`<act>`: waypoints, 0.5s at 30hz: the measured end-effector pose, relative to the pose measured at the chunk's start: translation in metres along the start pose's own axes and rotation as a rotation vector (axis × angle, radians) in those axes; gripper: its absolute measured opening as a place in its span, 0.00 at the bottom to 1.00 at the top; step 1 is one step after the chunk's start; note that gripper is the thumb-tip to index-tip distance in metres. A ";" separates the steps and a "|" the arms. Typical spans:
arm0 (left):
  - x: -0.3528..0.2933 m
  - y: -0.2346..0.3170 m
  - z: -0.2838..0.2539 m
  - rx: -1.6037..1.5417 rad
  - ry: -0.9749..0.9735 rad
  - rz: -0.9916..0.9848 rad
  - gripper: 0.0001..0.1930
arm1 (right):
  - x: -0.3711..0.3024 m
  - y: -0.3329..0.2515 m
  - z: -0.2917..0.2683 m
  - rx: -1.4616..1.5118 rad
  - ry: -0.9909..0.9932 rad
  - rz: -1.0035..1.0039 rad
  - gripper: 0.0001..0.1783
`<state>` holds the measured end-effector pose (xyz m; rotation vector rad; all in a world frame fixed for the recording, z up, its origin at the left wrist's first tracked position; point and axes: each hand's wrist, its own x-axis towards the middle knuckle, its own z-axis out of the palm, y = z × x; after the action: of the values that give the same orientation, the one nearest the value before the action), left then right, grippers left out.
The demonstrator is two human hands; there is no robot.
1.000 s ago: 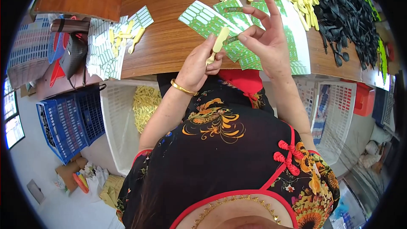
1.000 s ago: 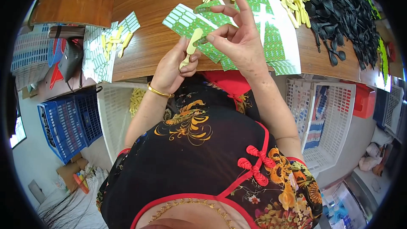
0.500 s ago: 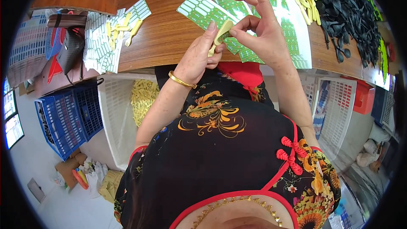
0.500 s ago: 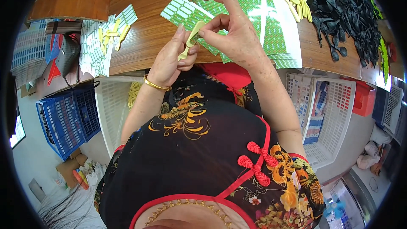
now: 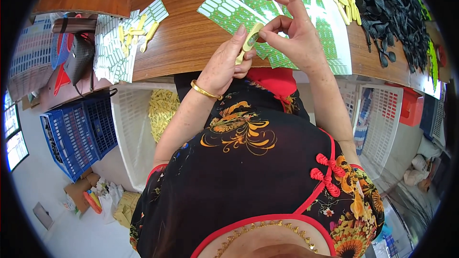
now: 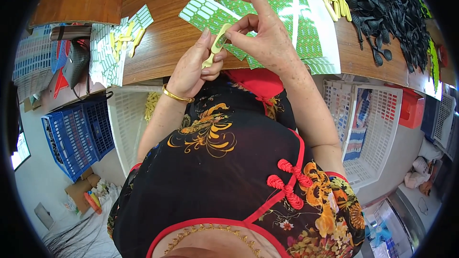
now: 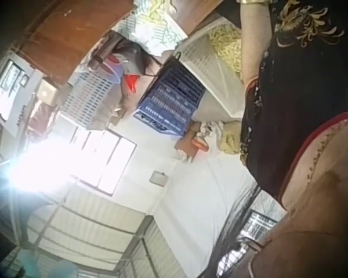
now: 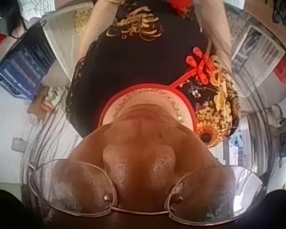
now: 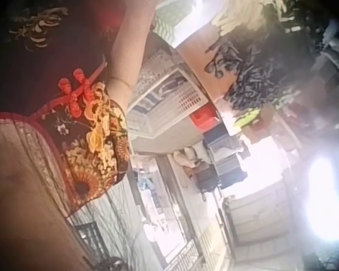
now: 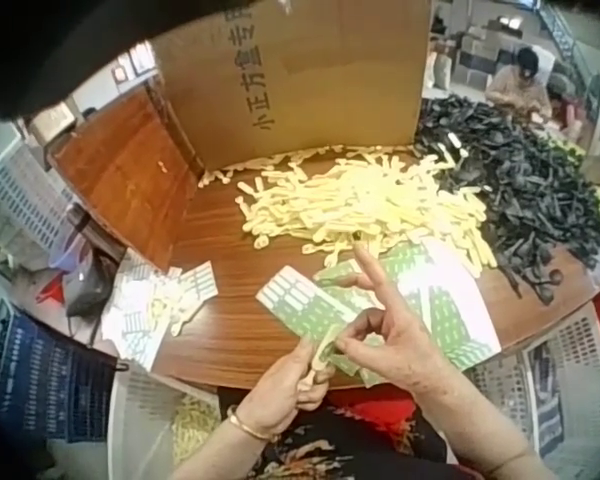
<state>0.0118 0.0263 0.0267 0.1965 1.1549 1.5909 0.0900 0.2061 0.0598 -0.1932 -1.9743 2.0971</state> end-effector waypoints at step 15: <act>-0.001 -0.007 0.001 0.113 -0.047 0.047 0.17 | 0.000 0.027 -0.003 -0.145 0.036 -0.168 0.55</act>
<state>0.0171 0.0251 0.0223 0.3355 1.2122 1.5548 0.0883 0.2076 0.0331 -0.0881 -2.0459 1.8372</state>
